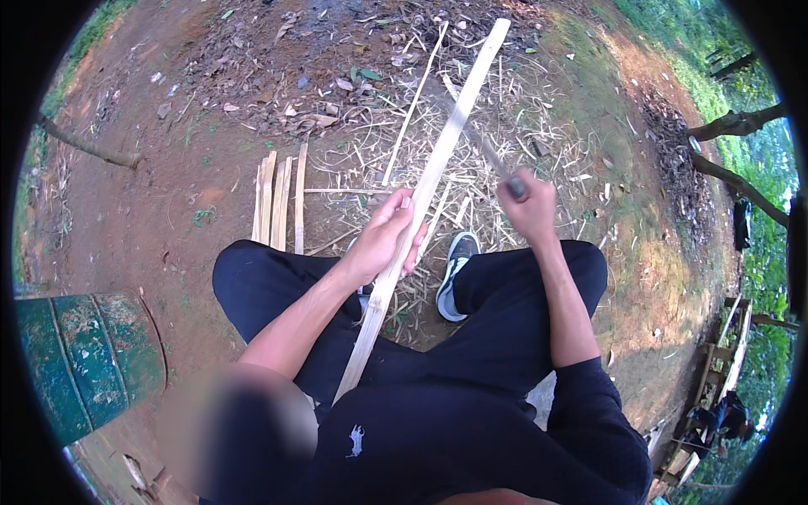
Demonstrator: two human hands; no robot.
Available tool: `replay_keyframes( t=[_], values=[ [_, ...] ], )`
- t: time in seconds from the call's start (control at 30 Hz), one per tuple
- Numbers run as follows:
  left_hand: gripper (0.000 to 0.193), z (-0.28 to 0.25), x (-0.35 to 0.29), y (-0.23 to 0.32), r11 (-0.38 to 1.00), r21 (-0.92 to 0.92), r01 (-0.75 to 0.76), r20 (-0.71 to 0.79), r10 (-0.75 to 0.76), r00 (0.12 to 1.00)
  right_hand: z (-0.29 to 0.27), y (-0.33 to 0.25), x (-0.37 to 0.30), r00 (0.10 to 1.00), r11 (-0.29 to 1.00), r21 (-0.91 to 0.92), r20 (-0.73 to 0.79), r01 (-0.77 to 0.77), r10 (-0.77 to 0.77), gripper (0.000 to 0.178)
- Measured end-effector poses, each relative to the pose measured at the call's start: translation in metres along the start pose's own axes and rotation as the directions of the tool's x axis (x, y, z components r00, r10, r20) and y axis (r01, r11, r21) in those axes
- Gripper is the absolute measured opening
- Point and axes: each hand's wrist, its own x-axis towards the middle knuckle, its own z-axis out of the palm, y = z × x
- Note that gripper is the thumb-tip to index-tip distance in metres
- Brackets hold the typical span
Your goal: The person uses a large blade to shave thin strips from a length of wood while sitting outdoors.
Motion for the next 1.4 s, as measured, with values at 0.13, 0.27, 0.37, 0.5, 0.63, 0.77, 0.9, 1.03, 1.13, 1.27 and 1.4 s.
replay_keyframes(
  t=[0.13, 0.27, 0.37, 0.5, 0.63, 0.77, 0.9, 1.03, 1.13, 1.27, 1.4],
  values=[
    [0.036, -0.013, 0.006, -0.012, 0.999, -0.045, -0.025, 0.088, 0.028, 0.996, 0.03, -0.036, -0.007, 0.911, 0.928, -0.034, 0.209, 0.371, -0.357, 0.021],
    [0.037, -0.002, 0.005, -0.006, 0.997, 0.021, -0.072, 0.093, 0.07, 0.993, 0.045, -0.044, -0.017, 0.891, 0.915, -0.068, 0.267, 0.399, -0.369, 0.022],
    [0.039, -0.003, 0.002, -0.006, 0.985, 0.151, -0.083, 0.058, 0.075, 0.995, 0.048, -0.046, -0.017, 0.877, 0.897, -0.106, 0.287, 0.428, -0.385, 0.022],
    [0.038, -0.012, -0.006, -0.014, 0.97, 0.232, -0.07, 0.073, 0.054, 0.996, 0.049, -0.029, -0.004, 0.86, 0.845, -0.199, 0.247, 0.496, -0.446, 0.019],
    [0.032, 0.004, -0.001, 0.001, 0.996, 0.054, -0.074, 0.052, 0.071, 0.996, 0.034, 0.029, 0.019, 0.991, 0.945, -0.302, 0.002, 0.126, -0.131, 0.017],
    [0.032, 0.0, 0.002, -0.004, 0.996, 0.062, -0.071, 0.006, 0.071, 0.997, 0.034, 0.022, 0.017, 0.997, 0.967, -0.242, 0.008, 0.081, -0.082, 0.017],
    [0.031, 0.004, -0.002, -0.006, 0.994, 0.083, -0.067, 0.065, 0.062, 0.996, 0.037, -0.018, 0.001, 0.842, 0.804, -0.258, 0.229, 0.536, -0.488, 0.017],
    [0.031, 0.01, -0.009, -0.005, 0.992, 0.129, 0.01, 0.078, -0.02, 0.997, 0.017, 0.039, 0.025, 0.994, 0.94, -0.324, -0.002, 0.104, -0.111, 0.016],
    [0.031, 0.009, -0.007, -0.009, 0.998, 0.046, 0.044, 0.066, -0.047, 0.997, 0.005, 0.044, 0.04, 0.981, 0.913, -0.365, -0.121, -0.183, 0.149, 0.022],
    [0.03, -0.003, -0.001, -0.02, 0.993, 0.11, 0.037, 0.059, -0.044, 0.997, 0.025, 0.025, 0.01, 0.989, 0.96, -0.24, 0.069, 0.144, -0.131, 0.021],
    [0.034, -0.001, -0.009, -0.021, 0.98, 0.157, 0.123, 0.095, -0.139, 0.986, 0.02, 0.047, 0.027, 0.782, 0.725, -0.342, 0.047, 0.598, -0.622, 0.017]
  ],
)
